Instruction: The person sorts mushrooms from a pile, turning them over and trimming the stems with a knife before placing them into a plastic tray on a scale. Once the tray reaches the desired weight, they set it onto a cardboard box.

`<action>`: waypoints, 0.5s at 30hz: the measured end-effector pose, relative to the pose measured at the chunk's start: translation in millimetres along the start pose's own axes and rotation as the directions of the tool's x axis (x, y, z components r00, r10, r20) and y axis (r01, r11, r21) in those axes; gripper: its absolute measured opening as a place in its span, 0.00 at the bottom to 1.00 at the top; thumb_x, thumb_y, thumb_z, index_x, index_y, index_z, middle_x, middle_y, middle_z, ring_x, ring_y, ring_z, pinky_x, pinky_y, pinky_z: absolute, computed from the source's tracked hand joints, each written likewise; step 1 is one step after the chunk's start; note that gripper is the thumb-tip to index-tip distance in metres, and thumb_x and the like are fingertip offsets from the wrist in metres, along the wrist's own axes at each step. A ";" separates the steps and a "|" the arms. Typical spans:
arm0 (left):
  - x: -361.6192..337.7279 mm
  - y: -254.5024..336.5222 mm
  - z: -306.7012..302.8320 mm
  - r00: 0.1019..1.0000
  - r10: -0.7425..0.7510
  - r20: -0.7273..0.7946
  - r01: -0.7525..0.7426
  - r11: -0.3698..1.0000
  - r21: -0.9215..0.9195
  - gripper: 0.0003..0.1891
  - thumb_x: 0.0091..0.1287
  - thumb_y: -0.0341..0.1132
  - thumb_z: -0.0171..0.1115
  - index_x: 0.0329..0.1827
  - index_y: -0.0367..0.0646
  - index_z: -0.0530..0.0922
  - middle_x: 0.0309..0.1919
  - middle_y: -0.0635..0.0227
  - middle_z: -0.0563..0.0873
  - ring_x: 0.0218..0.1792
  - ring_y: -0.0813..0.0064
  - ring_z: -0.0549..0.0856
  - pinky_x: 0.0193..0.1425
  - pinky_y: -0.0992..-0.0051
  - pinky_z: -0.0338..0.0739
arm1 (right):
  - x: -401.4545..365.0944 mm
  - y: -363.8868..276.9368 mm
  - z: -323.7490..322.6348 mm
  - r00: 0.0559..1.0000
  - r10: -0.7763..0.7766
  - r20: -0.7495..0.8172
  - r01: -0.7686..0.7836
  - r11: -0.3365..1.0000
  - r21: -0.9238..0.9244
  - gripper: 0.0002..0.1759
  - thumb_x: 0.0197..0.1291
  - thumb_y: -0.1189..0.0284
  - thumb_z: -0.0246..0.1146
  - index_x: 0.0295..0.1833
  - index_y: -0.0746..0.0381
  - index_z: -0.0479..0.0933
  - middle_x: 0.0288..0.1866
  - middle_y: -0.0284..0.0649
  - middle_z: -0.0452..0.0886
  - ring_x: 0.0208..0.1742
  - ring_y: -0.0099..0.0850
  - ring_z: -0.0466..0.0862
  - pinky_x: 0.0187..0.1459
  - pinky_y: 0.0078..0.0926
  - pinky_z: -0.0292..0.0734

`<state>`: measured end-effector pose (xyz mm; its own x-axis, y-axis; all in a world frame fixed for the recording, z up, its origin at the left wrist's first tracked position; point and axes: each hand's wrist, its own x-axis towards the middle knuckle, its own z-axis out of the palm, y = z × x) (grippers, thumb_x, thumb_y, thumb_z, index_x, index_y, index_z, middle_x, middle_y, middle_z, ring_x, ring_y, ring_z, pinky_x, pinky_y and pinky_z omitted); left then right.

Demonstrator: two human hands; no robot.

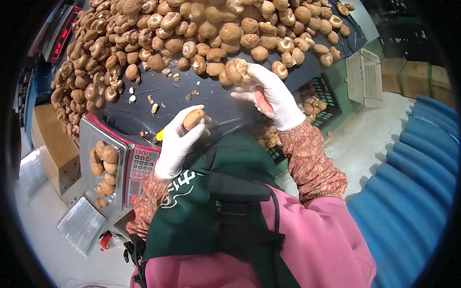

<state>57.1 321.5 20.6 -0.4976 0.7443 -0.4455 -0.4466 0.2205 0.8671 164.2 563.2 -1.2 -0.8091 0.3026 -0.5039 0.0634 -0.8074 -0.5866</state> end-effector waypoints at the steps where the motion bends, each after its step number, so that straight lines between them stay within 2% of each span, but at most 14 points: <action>1: -0.8 2.5 1.2 1.000 -0.023 -0.004 0.023 0.999 -0.047 0.20 0.72 0.27 0.62 0.67 0.39 0.74 0.49 0.65 0.86 0.42 0.81 0.84 0.50 0.79 0.79 | -0.3 0.5 0.7 1.000 0.000 0.025 0.000 1.000 0.011 0.17 0.75 0.66 0.59 0.61 0.66 0.75 0.50 0.42 0.86 0.48 0.34 0.88 0.54 0.43 0.87; 6: -2.3 8.0 -0.6 0.995 -0.089 0.032 0.094 0.968 -0.233 0.20 0.73 0.28 0.62 0.67 0.38 0.74 0.50 0.64 0.86 0.42 0.79 0.85 0.50 0.78 0.80 | -6.3 7.6 13.5 0.998 -0.005 0.062 0.005 1.000 0.002 0.19 0.75 0.67 0.59 0.63 0.68 0.74 0.51 0.45 0.85 0.49 0.37 0.88 0.54 0.44 0.87; 10: -2.7 5.8 -5.5 0.997 -0.066 0.040 0.073 0.972 -0.222 0.20 0.73 0.29 0.62 0.67 0.38 0.73 0.51 0.62 0.86 0.42 0.77 0.86 0.50 0.78 0.81 | -17.5 11.1 38.2 0.996 -0.059 0.066 0.063 0.997 -0.050 0.22 0.75 0.66 0.59 0.65 0.69 0.71 0.54 0.48 0.84 0.49 0.38 0.88 0.54 0.42 0.88; 13: -3.7 4.2 -9.0 0.998 -0.043 0.055 0.055 0.972 -0.227 0.22 0.73 0.30 0.62 0.68 0.38 0.72 0.53 0.61 0.85 0.43 0.75 0.86 0.49 0.77 0.81 | -13.2 14.5 39.5 0.996 -0.024 0.086 0.031 0.997 -0.075 0.25 0.74 0.65 0.61 0.67 0.70 0.69 0.56 0.47 0.83 0.51 0.35 0.87 0.54 0.39 0.87; 15: -6.4 9.7 -10.2 0.996 -0.024 0.082 0.045 0.964 -0.262 0.22 0.73 0.32 0.62 0.69 0.38 0.71 0.54 0.60 0.85 0.45 0.74 0.86 0.49 0.76 0.81 | -17.5 17.5 55.7 0.994 -0.109 0.017 0.110 0.963 -0.247 0.26 0.72 0.66 0.63 0.69 0.69 0.68 0.57 0.46 0.82 0.52 0.32 0.86 0.54 0.34 0.86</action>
<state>48.4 312.4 29.6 -0.4242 0.7877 -0.4467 -0.6475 0.0810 0.7577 147.0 515.5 32.6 -0.8208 0.3802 -0.4262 0.1164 -0.6192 -0.7766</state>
